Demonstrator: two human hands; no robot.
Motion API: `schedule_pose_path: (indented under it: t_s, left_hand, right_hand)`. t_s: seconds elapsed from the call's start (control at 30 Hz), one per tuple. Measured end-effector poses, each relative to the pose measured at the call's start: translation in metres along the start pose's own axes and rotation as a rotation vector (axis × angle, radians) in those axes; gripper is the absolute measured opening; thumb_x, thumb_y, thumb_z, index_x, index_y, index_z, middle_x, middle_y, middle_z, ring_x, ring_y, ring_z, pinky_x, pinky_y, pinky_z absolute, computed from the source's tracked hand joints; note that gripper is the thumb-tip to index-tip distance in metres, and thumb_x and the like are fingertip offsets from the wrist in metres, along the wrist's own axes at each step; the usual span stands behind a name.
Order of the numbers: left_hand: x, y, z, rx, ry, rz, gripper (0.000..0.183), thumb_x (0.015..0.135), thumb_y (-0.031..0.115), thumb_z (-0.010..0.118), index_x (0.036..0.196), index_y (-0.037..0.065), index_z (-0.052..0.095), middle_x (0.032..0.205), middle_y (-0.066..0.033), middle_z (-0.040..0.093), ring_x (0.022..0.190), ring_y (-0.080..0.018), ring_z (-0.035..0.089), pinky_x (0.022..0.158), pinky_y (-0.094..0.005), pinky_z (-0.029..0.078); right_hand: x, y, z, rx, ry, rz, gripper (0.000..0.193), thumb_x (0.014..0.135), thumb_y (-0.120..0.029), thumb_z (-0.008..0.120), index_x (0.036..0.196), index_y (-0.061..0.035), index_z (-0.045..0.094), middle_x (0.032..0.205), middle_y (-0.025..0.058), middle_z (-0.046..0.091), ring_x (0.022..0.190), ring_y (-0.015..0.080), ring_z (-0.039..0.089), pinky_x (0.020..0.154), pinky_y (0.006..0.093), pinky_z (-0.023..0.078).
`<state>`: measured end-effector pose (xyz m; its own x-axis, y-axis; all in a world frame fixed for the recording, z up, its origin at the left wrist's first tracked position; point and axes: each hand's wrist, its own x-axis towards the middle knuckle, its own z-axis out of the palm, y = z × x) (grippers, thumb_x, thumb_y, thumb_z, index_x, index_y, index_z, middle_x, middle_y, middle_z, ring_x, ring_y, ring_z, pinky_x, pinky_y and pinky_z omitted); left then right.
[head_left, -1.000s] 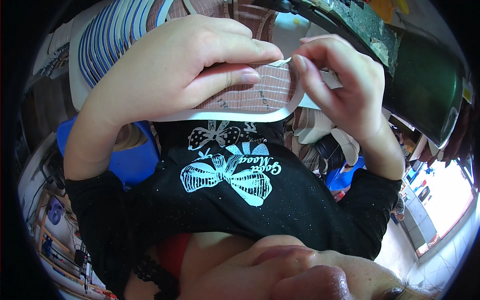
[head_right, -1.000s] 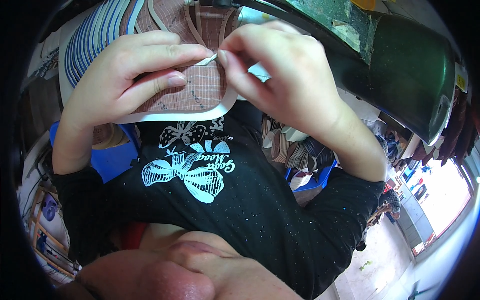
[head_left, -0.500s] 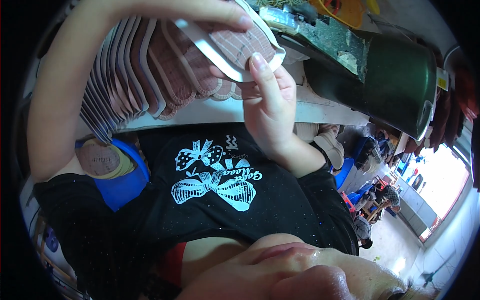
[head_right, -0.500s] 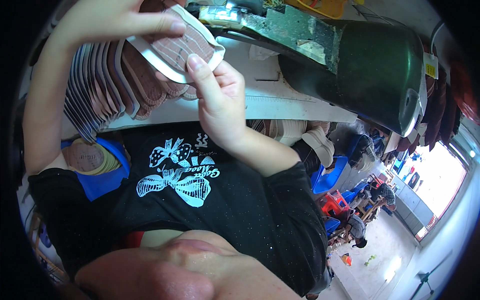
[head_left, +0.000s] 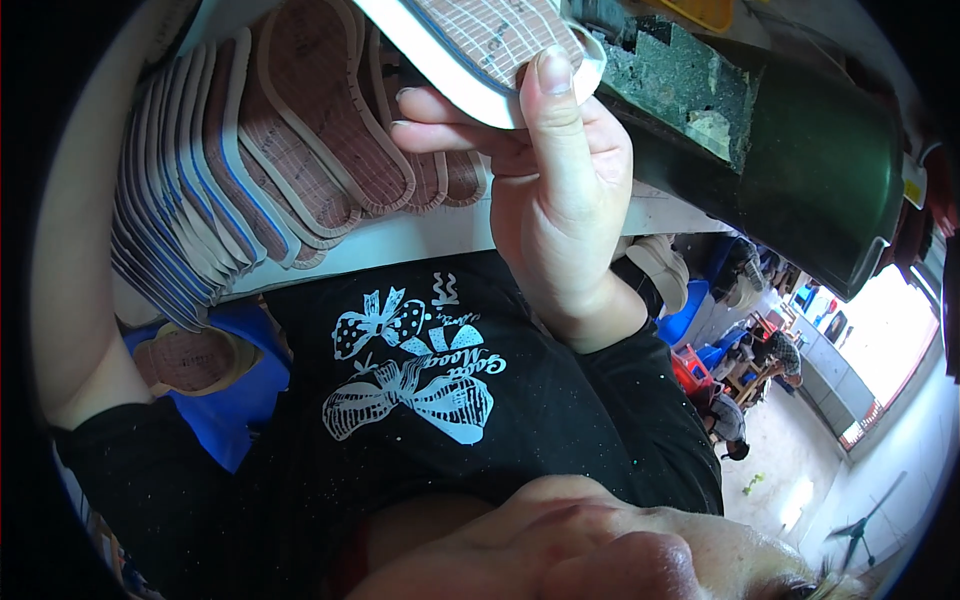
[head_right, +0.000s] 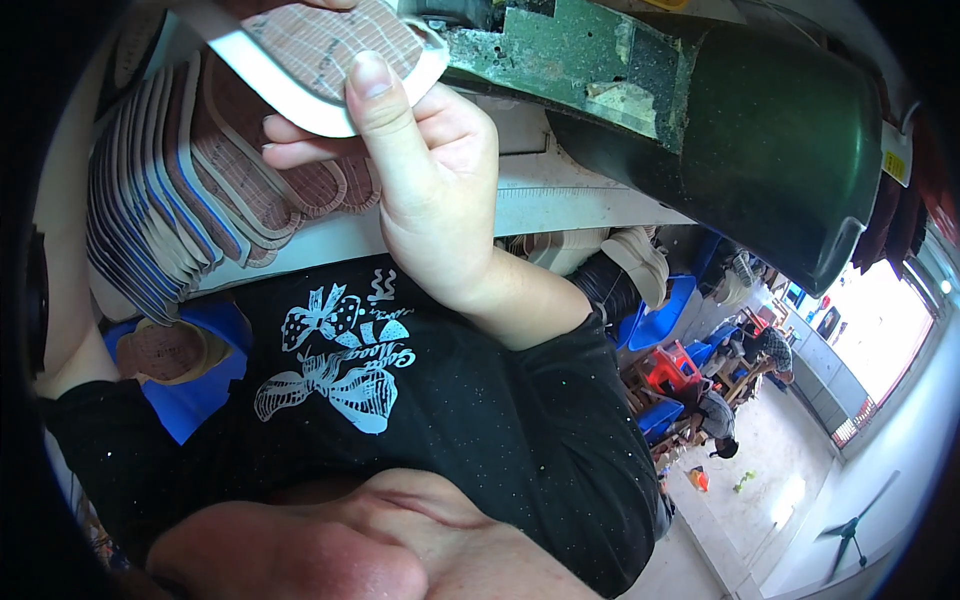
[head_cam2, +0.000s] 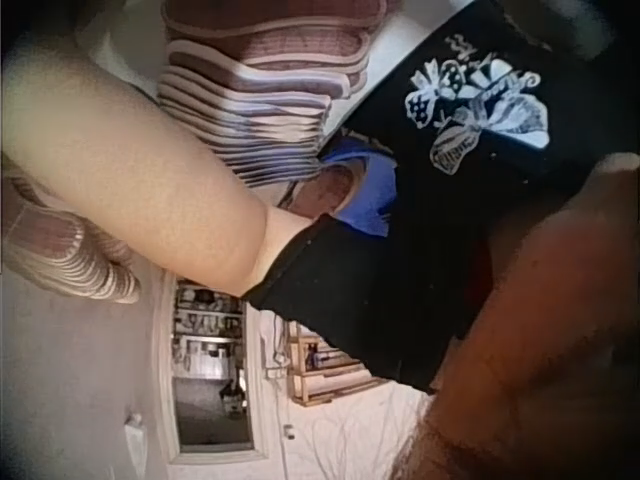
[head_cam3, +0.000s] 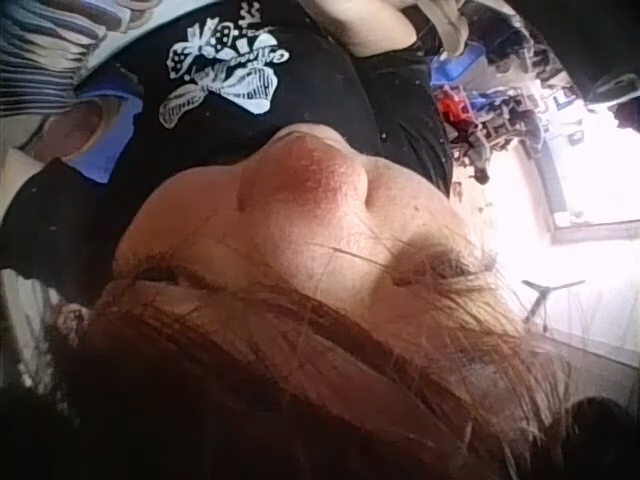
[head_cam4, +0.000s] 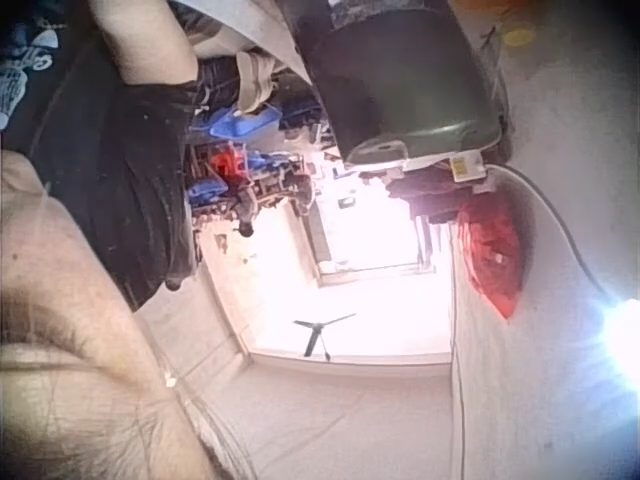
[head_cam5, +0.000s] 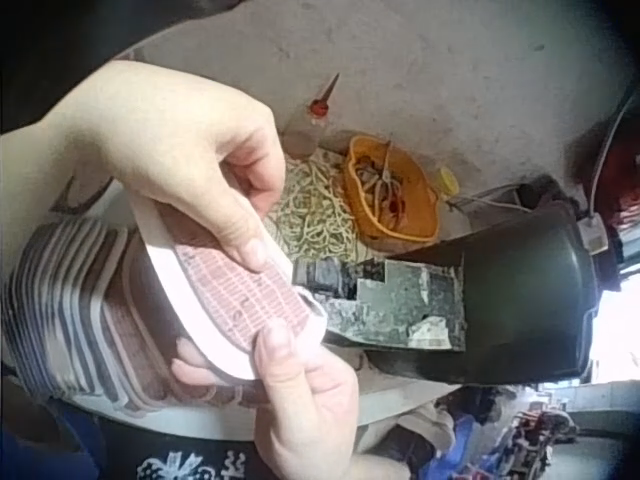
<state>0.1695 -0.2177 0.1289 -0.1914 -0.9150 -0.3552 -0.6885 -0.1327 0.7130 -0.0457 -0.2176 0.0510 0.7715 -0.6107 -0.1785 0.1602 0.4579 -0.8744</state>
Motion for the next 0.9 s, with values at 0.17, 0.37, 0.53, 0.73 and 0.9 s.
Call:
schedule_pose_path:
  t_s: [0.17,0.37,0.53,0.73,0.9]
  left_hand:
    - [0.005,-0.012,0.001,-0.117,-0.069,-0.086,0.028,0.088,0.026,0.071,0.077,0.001,0.066,0.061,-0.0020,0.061,0.053,-0.0068,0.054,0.047,-0.0220,0.041]
    - [-0.005,0.017,0.004,-0.083,-0.062,-0.360,0.027,0.091,0.025,0.067,0.077,0.002,0.065,0.062,-0.0018,0.061,0.052,-0.0062,0.053,0.046,-0.0214,0.040]
    - [-0.021,0.027,0.024,0.091,0.110,-0.367,0.030,0.092,0.028,0.064,0.078,0.002,0.066,0.062,-0.0038,0.062,0.053,-0.0092,0.054,0.049,-0.0244,0.042]
    - [-0.037,0.041,0.041,0.226,0.259,-0.407,0.033,0.093,0.032,0.060,0.080,0.002,0.067,0.062,-0.0062,0.062,0.053,-0.0130,0.056,0.052,-0.0280,0.045]
    - [-0.044,0.049,0.054,0.213,0.320,-0.432,0.036,0.094,0.034,0.058,0.083,0.002,0.069,0.064,-0.0081,0.063,0.055,-0.0157,0.058,0.055,-0.0306,0.047]
  right_hand:
    - [0.003,-0.001,-0.003,0.059,0.033,0.051,0.047,0.102,-0.035,0.049,0.101,0.0091,0.064,0.088,0.0216,0.070,0.075,0.0252,0.071,0.072,0.0304,0.059]
    - [0.007,-0.004,-0.008,0.122,0.000,0.165,0.045,0.101,-0.033,0.051,0.098,0.0095,0.065,0.088,0.0210,0.070,0.074,0.0250,0.071,0.071,0.0307,0.058]
    - [0.007,-0.013,-0.011,0.066,0.006,0.207,0.042,0.101,-0.030,0.049,0.106,0.0100,0.062,0.095,0.0200,0.069,0.079,0.0229,0.070,0.074,0.0304,0.058]
    - [0.009,-0.023,-0.009,-0.023,0.005,0.231,0.042,0.102,-0.027,0.047,0.115,0.0106,0.058,0.102,0.0187,0.069,0.085,0.0205,0.069,0.079,0.0300,0.058]
    - [0.007,-0.024,-0.007,0.024,-0.009,0.170,0.041,0.102,-0.027,0.048,0.114,0.0108,0.058,0.102,0.0172,0.068,0.085,0.0205,0.069,0.078,0.0306,0.058]
